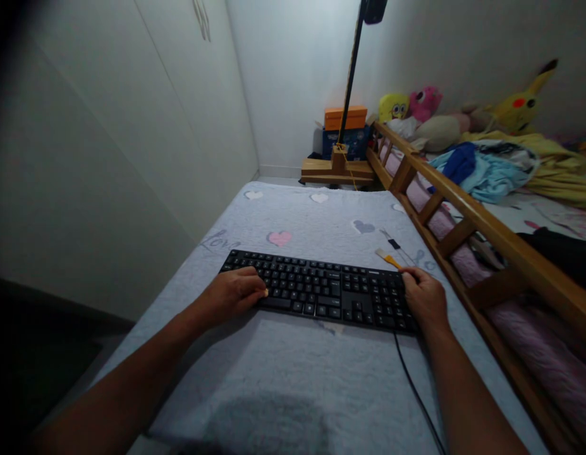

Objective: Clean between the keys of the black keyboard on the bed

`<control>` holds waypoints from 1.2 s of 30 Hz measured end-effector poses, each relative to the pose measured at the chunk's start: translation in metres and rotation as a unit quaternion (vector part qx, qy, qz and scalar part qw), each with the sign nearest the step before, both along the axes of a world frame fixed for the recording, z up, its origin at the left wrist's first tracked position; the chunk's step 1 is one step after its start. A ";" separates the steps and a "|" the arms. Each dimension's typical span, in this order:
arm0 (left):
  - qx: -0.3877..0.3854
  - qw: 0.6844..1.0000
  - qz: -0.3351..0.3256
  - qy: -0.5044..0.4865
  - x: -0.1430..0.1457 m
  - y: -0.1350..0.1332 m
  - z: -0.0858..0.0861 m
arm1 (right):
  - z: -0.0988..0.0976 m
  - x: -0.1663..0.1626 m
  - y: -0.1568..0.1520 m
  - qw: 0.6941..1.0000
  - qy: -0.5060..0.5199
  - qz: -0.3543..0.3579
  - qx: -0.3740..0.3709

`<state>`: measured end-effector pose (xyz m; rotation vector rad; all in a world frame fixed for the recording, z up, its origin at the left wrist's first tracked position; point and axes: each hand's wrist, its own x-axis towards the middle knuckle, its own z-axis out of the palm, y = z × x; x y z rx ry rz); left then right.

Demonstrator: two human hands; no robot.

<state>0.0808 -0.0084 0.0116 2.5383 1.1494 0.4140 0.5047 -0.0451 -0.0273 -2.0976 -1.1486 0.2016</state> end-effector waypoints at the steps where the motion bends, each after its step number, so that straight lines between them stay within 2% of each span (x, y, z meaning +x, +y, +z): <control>1: -0.004 1.000 0.002 -0.001 -0.003 0.001 0.000 | 0.000 0.000 0.000 1.000 0.003 -0.002 0.000; 12: -0.060 0.997 0.040 0.029 -0.034 0.018 0.008 | 0.000 -0.001 -0.001 1.000 0.019 -0.006 0.004; 24: -0.098 0.991 0.078 0.055 -0.052 0.023 0.021 | 0.000 0.001 -0.001 1.000 0.003 0.002 -0.009; 31: -0.082 0.983 0.132 0.097 -0.068 0.029 0.024 | 0.001 -0.001 -0.002 1.000 -0.001 0.001 -0.014; 36: -0.011 0.983 0.155 0.095 -0.068 0.028 0.019 | 0.001 -0.001 -0.001 1.000 0.006 0.004 -0.006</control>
